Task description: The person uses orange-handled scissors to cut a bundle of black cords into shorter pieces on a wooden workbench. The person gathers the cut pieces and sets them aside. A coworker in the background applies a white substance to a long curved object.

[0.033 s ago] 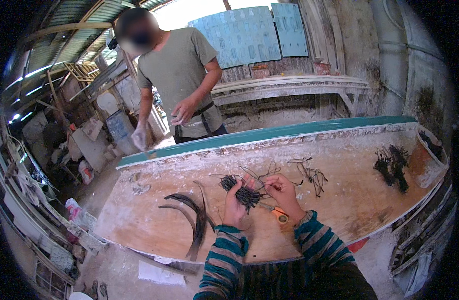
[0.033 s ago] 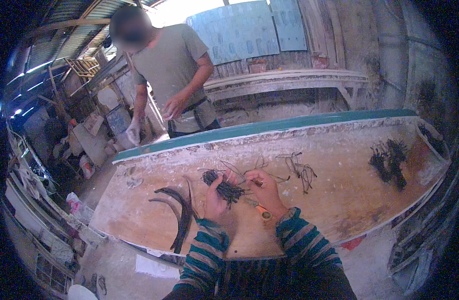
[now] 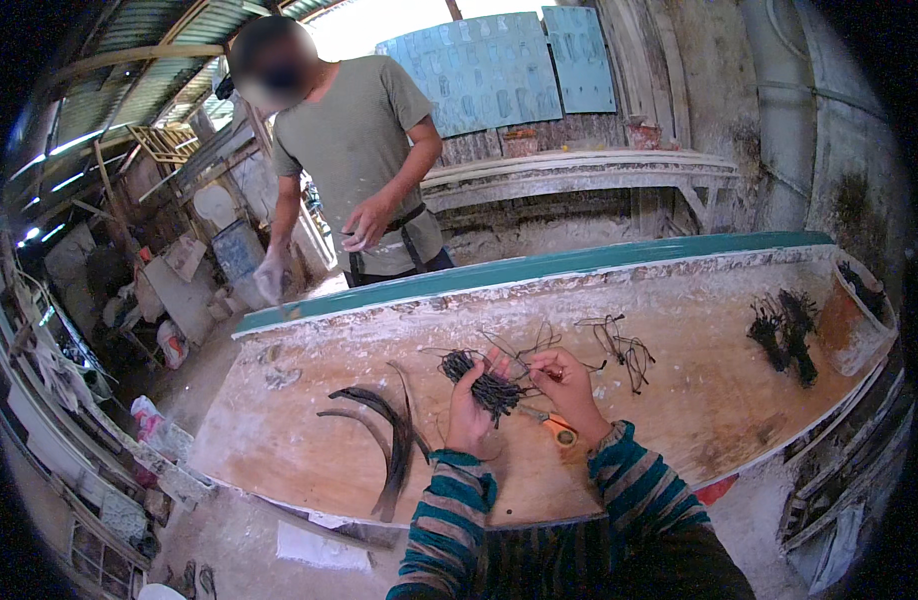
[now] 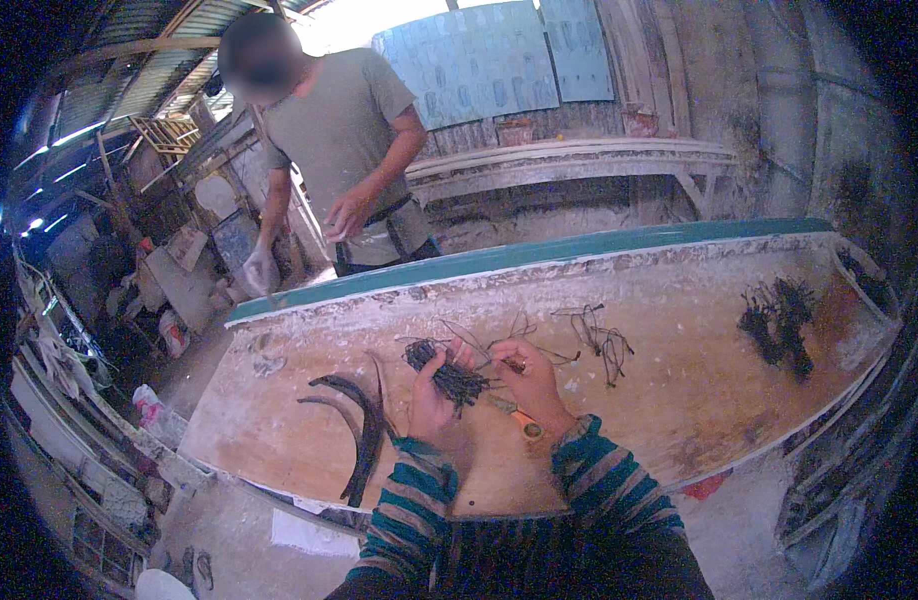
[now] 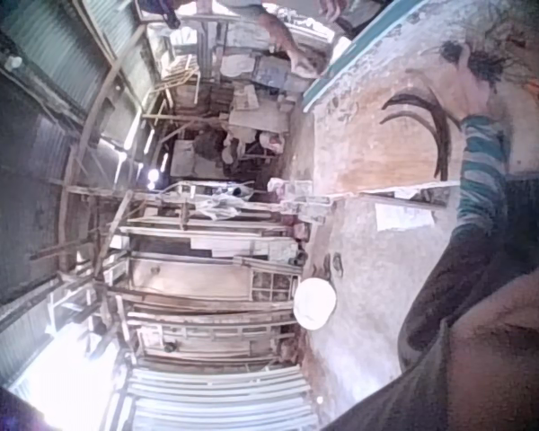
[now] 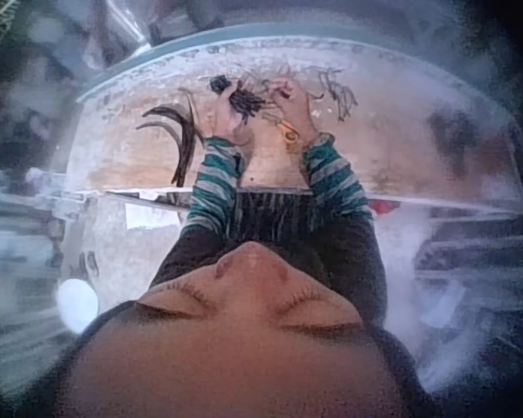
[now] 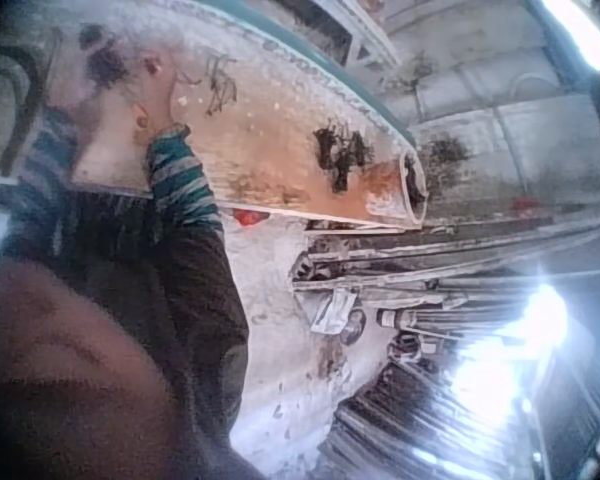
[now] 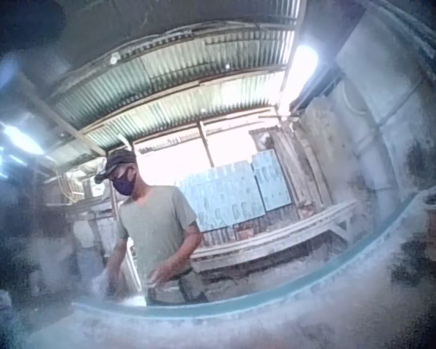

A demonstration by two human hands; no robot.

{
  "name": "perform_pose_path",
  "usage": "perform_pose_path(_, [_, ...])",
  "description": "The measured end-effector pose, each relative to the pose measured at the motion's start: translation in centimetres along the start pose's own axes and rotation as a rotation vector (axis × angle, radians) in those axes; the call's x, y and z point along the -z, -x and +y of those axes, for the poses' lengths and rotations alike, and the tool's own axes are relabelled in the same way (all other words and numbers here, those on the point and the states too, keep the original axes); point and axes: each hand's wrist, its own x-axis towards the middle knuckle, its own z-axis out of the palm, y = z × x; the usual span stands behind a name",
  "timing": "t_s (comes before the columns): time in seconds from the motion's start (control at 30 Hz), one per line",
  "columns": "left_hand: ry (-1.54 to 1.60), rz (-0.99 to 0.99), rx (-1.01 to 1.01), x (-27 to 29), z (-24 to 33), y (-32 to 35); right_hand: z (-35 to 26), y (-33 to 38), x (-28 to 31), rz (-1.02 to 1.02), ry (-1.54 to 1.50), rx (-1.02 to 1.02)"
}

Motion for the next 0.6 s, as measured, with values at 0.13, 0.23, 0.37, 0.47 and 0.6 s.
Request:
perform_pose_path(0.13, [0.005,0.018,0.022,0.1,-0.2,0.0,-0.2,0.2,-0.1,-0.002,0.004,0.078])
perform_pose_path(0.23, [-0.026,-0.037,0.023,0.1,-0.1,-0.5,-1.6,0.2,-0.3,0.06,0.195,0.19])
perform_pose_path(0.37, [-0.058,-0.006,0.079,0.5,0.1,-0.9,-3.1,0.1,-0.5,0.161,0.327,0.269])
perform_pose_path(0.47, [-0.135,-0.051,0.103,1.6,-0.1,-1.6,-3.1,0.0,-0.4,0.128,0.361,0.302])
perform_pose_path(0.6, [-0.081,-0.117,0.07,1.2,-1.0,-1.5,-2.6,0.2,-0.8,0.018,0.35,0.322])
